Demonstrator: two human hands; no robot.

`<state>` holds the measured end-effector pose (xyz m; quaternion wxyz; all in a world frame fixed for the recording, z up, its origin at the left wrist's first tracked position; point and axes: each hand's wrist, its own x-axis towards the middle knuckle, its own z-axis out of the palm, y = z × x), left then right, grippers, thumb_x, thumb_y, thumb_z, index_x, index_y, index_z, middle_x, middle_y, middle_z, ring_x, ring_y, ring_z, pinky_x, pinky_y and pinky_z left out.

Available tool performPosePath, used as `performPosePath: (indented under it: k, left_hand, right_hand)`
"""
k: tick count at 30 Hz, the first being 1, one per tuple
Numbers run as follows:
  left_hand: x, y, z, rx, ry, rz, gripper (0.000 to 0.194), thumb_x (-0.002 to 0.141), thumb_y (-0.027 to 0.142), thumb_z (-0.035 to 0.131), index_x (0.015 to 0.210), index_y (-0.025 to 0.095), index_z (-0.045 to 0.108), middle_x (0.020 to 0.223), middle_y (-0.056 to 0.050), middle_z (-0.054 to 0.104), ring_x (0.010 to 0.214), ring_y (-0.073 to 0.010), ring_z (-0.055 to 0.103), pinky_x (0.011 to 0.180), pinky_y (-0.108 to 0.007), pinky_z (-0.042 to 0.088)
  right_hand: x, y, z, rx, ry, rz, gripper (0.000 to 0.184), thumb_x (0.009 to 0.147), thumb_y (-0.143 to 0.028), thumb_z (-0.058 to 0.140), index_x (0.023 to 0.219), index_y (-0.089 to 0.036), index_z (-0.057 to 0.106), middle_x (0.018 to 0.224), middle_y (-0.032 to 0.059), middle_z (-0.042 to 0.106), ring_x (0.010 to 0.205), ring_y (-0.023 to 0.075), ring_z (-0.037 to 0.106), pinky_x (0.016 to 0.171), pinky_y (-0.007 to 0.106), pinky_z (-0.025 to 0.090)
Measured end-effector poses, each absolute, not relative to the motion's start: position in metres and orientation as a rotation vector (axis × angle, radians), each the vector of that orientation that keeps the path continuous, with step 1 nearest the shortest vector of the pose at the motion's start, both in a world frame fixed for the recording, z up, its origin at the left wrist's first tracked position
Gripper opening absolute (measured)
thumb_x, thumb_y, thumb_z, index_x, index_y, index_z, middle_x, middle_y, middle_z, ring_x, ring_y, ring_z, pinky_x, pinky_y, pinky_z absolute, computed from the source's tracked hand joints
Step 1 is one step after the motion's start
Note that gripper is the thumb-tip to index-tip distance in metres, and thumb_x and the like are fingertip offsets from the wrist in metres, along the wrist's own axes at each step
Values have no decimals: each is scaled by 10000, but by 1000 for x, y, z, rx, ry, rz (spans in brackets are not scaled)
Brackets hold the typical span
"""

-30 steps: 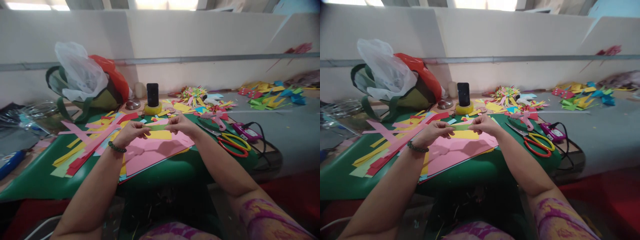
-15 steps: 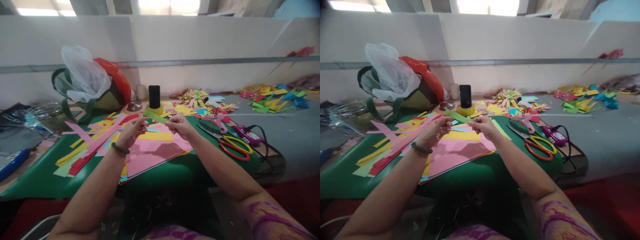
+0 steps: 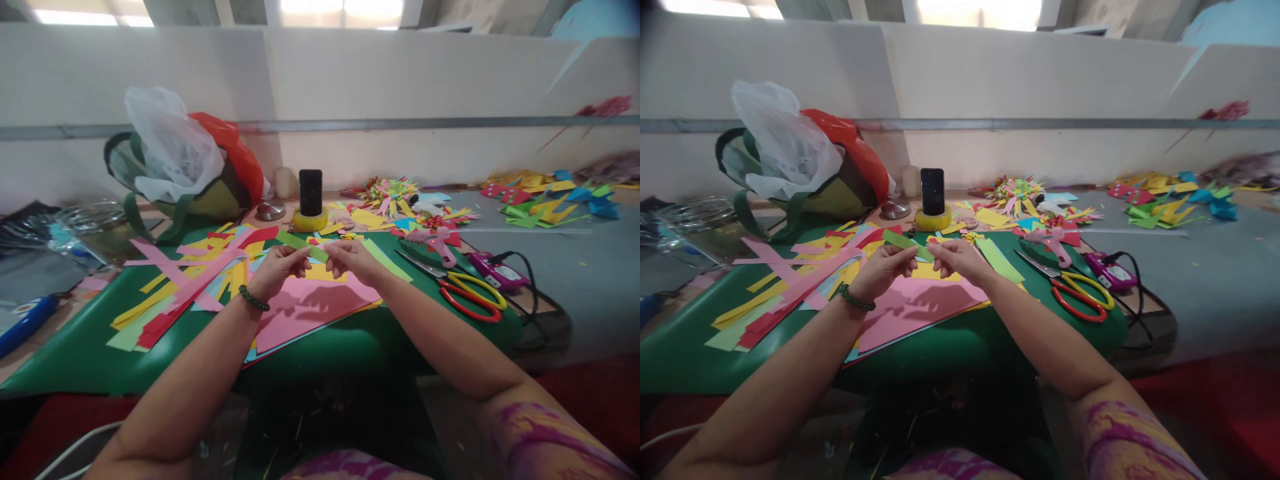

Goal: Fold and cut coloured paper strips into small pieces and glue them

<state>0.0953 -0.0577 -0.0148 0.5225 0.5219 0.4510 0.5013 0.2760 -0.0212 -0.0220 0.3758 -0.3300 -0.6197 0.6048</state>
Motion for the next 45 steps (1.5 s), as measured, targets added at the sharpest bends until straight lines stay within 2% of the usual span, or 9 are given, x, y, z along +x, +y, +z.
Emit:
performPosePath:
  k: [8, 22, 25, 29, 31, 35, 37, 41, 45]
  left_hand:
    - [94, -54, -14, 1202, 1167, 1401, 369, 682, 396, 738, 464, 158, 558, 443, 15, 544, 403, -62, 451, 442, -214, 345]
    - [79, -49, -7, 1086, 1142, 1667, 297, 673, 321, 718, 511, 175, 516, 425, 56, 480, 390, -45, 404, 395, -166, 326]
    - [73, -48, -2, 923, 1151, 1609, 277, 754, 410, 652, 633, 170, 585, 465, 49, 530, 391, -49, 461, 400, -157, 353]
    - [81, -52, -1, 880, 1122, 1159, 510, 776, 637, 572, 726, 134, 642, 700, -87, 707, 546, -143, 647, 460, -215, 471]
    - [89, -55, -3, 877, 1095, 1091, 433, 769, 554, 654, 764, 121, 670, 774, -105, 730, 626, -159, 686, 525, -215, 510]
    - [95, -58, -5, 807, 1090, 1227, 92, 753, 185, 733, 740, 124, 665, 733, -54, 728, 645, -113, 687, 618, -180, 529]
    - [92, -58, -3, 772, 1060, 1266, 74, 749, 164, 724, 773, 140, 659, 702, -31, 717, 617, -110, 678, 574, -180, 520]
    - [90, -58, -1, 682, 999, 1288, 251, 769, 403, 711, 818, 167, 639, 606, -2, 663, 575, -127, 660, 512, -200, 507]
    - [92, -58, -5, 673, 1045, 1260, 294, 727, 423, 751, 780, 156, 641, 571, 15, 614, 531, -93, 610, 517, -181, 484]
  right_hand:
    - [275, -25, -21, -798, -1708, 1456, 423, 584, -535, 775, 571, -150, 601, 482, -31, 577, 385, 58, 493, 406, 198, 409]
    - [282, -22, -20, -790, -1757, 1396, 415, 616, -555, 741, 605, -163, 605, 490, -27, 560, 392, 72, 474, 403, 216, 388]
    - [284, -19, -24, -848, -1828, 1066, 380, 727, -542, 668, 637, -176, 620, 534, -11, 571, 446, 95, 493, 454, 240, 405]
    - [283, -20, -31, -872, -2054, 269, 265, 880, -373, 564, 731, -187, 680, 696, 45, 654, 629, 141, 566, 615, 267, 410]
    - [281, -23, -34, -859, -2177, -36, 284, 929, -310, 493, 783, -182, 701, 769, 70, 675, 679, 149, 576, 626, 267, 375]
    - [280, -30, -34, -812, -2316, -385, 329, 967, -253, 417, 845, -182, 715, 750, 68, 660, 651, 142, 546, 550, 280, 281]
    - [280, -33, -32, -792, -2333, -440, 324, 968, -229, 410, 869, -186, 716, 747, 63, 654, 644, 140, 532, 540, 286, 261]
    - [280, -35, -32, -812, -2297, -404, 336, 972, -231, 390, 902, -190, 716, 762, 68, 661, 644, 139, 533, 544, 284, 272]
    - [275, -37, -32, -792, -2215, -71, 289, 936, -274, 447, 847, -198, 711, 770, 70, 674, 689, 147, 569, 598, 265, 357]
